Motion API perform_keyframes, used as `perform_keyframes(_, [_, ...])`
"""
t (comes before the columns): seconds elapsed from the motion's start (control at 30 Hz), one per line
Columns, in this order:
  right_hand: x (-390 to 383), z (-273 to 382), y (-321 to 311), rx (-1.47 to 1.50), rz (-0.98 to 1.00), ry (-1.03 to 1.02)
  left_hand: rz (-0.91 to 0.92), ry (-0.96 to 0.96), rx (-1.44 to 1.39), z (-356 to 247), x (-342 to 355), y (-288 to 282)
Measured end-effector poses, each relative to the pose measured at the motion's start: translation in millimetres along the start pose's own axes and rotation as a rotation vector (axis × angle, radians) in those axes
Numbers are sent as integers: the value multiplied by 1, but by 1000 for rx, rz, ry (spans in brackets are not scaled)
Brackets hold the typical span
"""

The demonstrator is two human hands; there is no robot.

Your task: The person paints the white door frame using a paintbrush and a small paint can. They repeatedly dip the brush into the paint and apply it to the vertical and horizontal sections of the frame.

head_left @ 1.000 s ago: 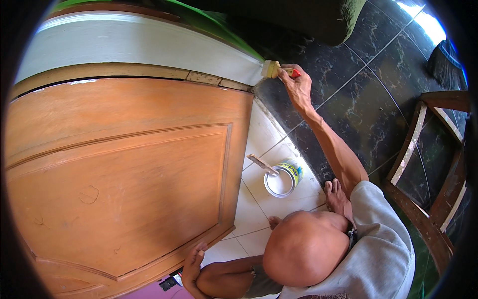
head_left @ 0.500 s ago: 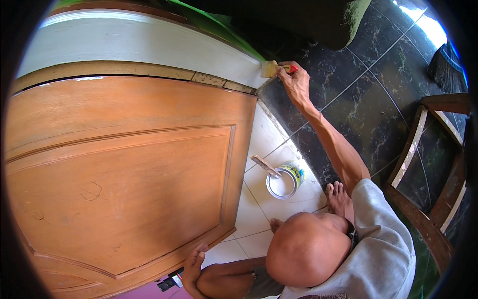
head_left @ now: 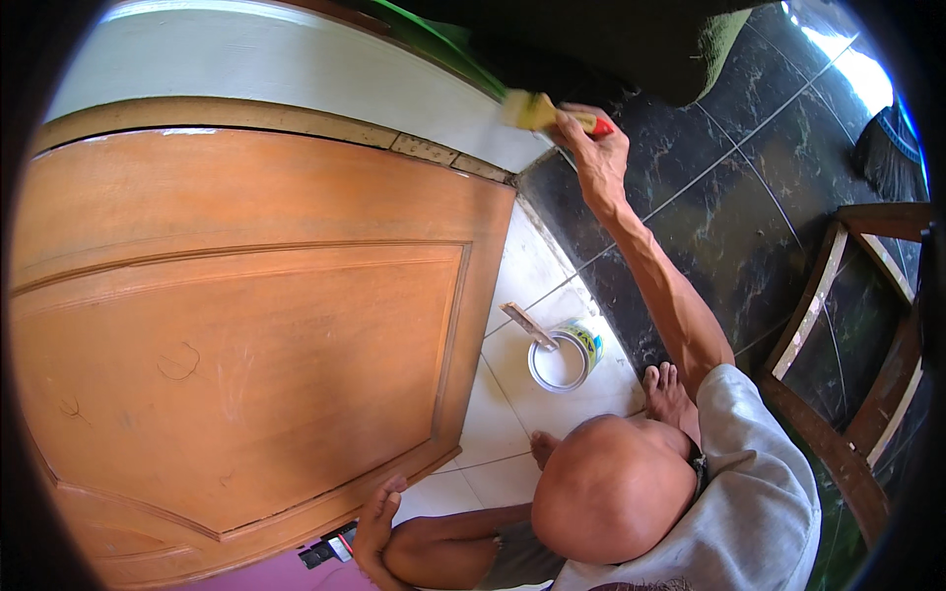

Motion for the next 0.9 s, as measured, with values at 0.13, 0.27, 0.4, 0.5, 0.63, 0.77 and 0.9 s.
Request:
perform_keyframes(0.13, [5,-23,-7,-374,-7,79,11,12,49,-2,4,-2])
perform_keyframes(0.27, [10,-1,28,-296,29,22,-1,11,-51,-2,0,-3])
perform_keyframes(0.4, [5,63,71,-259,60,-101,-19,39,-65,0,-2,-2])
perform_keyframes(0.5, [1,113,101,-225,132,-192,-64,82,-27,0,-4,-1])
perform_keyframes(0.63, [6,179,141,126,278,-370,-85,117,-44,-2,0,1])
perform_keyframes(0.77, [0,213,153,328,381,-503,-125,149,27,-10,-6,0])
perform_keyframes(0.9, [-16,181,113,-222,418,-403,-197,113,52,-45,-20,0])
Point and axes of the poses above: each hand's wrist, its own x-axis towards the middle knuckle, its own y-axis out of the palm, z = x × y, the point moved 5 cm from there along x, towards the middle knuckle, and after that the axes turned 1 degree about x, right-handed, at the moved point
